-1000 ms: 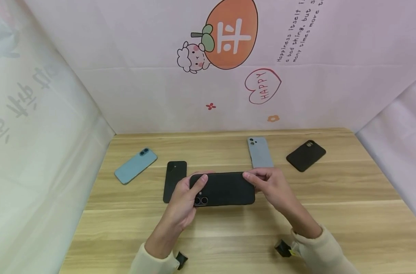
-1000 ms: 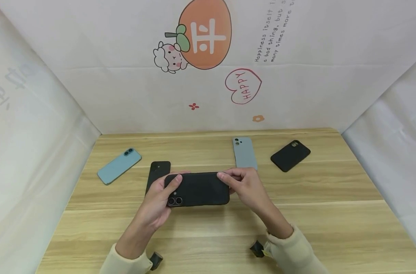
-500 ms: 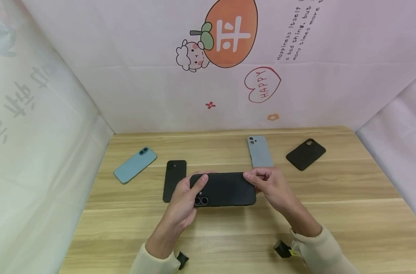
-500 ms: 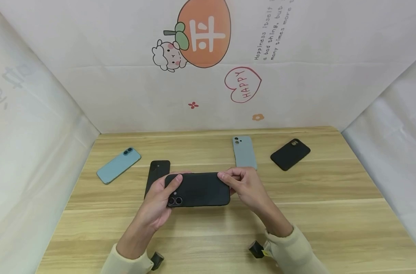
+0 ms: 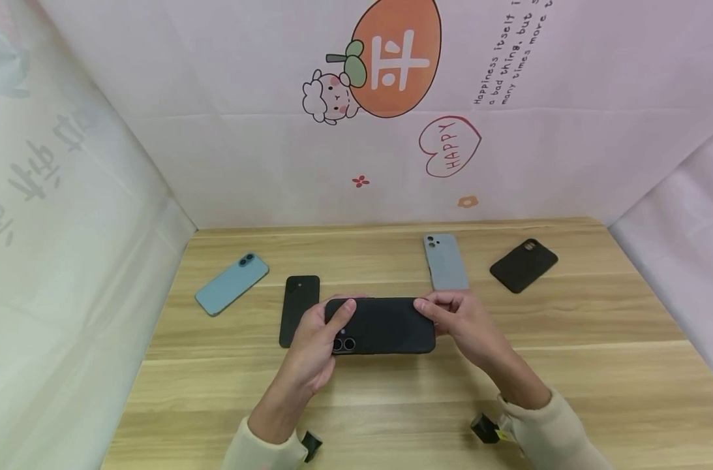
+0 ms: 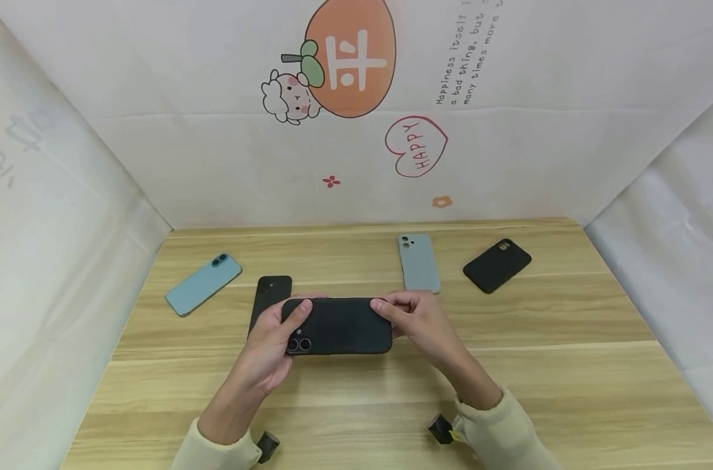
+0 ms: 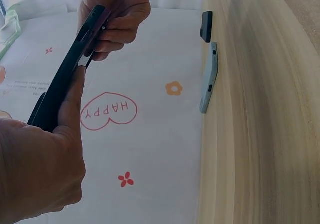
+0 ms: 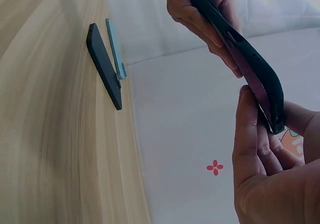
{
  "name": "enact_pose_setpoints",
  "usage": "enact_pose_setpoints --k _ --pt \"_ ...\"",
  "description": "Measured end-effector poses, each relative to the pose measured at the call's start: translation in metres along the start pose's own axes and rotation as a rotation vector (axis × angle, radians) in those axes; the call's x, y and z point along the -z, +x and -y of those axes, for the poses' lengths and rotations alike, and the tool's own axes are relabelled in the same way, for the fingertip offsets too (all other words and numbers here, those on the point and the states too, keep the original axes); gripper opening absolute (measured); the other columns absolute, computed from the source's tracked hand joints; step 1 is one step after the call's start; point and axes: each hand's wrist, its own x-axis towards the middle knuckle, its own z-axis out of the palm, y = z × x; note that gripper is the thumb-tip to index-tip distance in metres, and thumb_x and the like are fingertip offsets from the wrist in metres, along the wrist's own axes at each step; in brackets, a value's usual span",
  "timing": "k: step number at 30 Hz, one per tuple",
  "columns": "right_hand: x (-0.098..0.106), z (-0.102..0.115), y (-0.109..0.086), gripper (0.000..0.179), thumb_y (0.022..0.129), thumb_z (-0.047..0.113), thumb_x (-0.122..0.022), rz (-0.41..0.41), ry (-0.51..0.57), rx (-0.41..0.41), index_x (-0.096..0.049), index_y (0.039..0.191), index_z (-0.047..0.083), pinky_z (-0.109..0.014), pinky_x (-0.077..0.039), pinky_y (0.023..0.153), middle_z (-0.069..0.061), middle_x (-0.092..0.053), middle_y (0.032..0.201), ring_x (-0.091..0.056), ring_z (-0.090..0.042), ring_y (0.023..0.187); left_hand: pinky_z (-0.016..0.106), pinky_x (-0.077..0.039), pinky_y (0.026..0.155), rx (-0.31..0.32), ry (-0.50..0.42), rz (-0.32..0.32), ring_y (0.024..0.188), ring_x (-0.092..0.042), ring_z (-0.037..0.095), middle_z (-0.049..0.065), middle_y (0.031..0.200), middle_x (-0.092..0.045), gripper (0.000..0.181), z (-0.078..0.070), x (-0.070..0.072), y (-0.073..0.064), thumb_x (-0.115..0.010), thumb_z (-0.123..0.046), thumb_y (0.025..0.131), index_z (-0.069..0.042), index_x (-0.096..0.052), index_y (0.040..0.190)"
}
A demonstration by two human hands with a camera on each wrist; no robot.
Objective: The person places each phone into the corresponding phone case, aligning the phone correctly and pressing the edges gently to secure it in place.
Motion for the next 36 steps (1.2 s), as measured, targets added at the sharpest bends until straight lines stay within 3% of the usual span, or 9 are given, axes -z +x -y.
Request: enact_pose_setpoints --k 4,10,16,23,28,36 --pt "0.001 -0.002 -0.003 0.03 0.104 0.022 -0.07 0.049 -0.028 -0.032 -0.073 0.094 -0.006 -0.037 -0.065 0.074 -0.003 -0.075 0.08 -0.074 -0.019 0.077 0.035 -0.056 0.104 -0.007 0.02 -0.012 0.128 -0.066 0.023 0.017 0.138 -0.066 0.038 0.001 0.001 0.001 -0.054 -0.021 0.113 0.006 -0.061 0.139" --pt "0.0 -0.005 -0.007 0.038 0.105 0.019 -0.069 0.211 0.077 -0.086 -0.067 0.12 -0.016 -0.049 -0.064 0.081 -0.022 -0.079 0.101 -0.079 -0.037 0.086 0.032 -0.053 0.109 -0.012 0.043 -0.041 0.13 -0.063 0.021 0.014 0.137 -0.066 0.037 0.001 0.003 0.001 -0.055 -0.024 0.113 0.002 -0.063 0.138" --pt "-0.004 -0.009 -0.009 0.033 0.105 0.019 -0.069 0.288 0.081 -0.074 -0.07 0.11 -0.014 -0.057 -0.061 0.079 -0.026 -0.078 0.094 -0.08 -0.034 0.086 0.033 -0.053 0.109 -0.007 0.053 -0.052 0.129 -0.063 0.022 0.013 0.137 -0.065 0.038 0.0 0.004 0.001 -0.055 -0.024 0.113 0.002 -0.063 0.138" --pt "-0.003 -0.01 -0.01 0.038 0.107 0.019 -0.066 0.317 0.086 -0.072 -0.067 0.11 -0.019 -0.059 -0.061 0.079 -0.033 -0.075 0.097 -0.079 -0.037 0.086 0.033 -0.052 0.11 0.006 0.045 -0.06 0.132 -0.062 0.022 0.013 0.14 -0.064 0.036 -0.002 0.004 0.001 -0.053 -0.023 0.113 0.0 -0.064 0.139" --pt "-0.003 -0.01 -0.011 0.043 0.107 0.019 -0.066 0.325 0.091 -0.064 -0.063 0.112 -0.024 -0.059 -0.06 0.079 -0.032 -0.076 0.097 -0.079 -0.038 0.087 0.034 -0.054 0.108 0.01 0.015 -0.061 0.131 -0.064 0.023 0.015 0.141 -0.065 0.036 -0.002 0.003 0.003 -0.054 -0.023 0.113 0.001 -0.064 0.138" --pt "-0.004 -0.01 -0.013 0.037 0.107 0.017 -0.066 0.321 0.107 -0.046 -0.066 0.11 -0.02 -0.058 -0.061 0.078 -0.028 -0.077 0.096 -0.08 -0.031 0.085 0.034 -0.054 0.107 0.014 -0.004 -0.067 0.129 -0.065 0.021 0.015 0.138 -0.066 0.037 -0.002 0.004 0.002 -0.054 -0.024 0.113 0.002 -0.064 0.138"
